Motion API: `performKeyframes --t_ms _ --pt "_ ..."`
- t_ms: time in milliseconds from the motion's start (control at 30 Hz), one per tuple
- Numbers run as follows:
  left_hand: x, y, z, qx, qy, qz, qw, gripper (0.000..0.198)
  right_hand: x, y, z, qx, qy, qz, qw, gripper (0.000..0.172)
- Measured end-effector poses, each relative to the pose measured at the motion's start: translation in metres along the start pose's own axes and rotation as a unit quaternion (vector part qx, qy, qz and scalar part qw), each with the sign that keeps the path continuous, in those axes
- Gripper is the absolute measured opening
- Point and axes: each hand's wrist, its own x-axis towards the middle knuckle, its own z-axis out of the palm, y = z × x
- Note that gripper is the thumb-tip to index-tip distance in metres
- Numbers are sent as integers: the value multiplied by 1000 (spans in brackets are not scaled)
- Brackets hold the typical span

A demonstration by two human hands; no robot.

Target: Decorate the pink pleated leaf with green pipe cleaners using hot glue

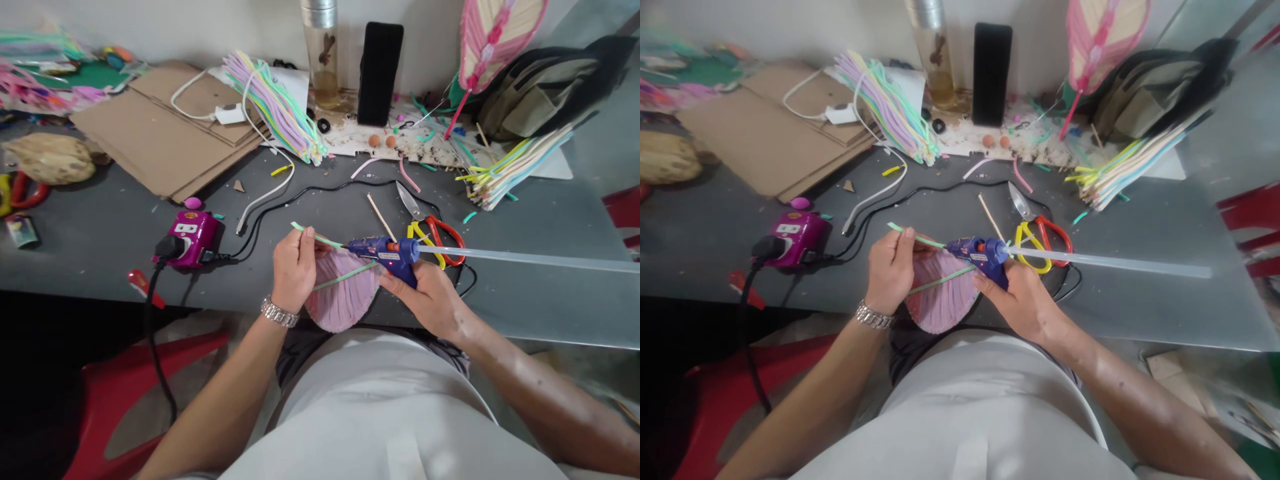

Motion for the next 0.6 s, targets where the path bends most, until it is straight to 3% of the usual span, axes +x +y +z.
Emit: performKeyframes --t_ms 600 --pt "-1 2 1 -13 6 -7 1000 41 -3 4 0 22 13 10 1000 42"
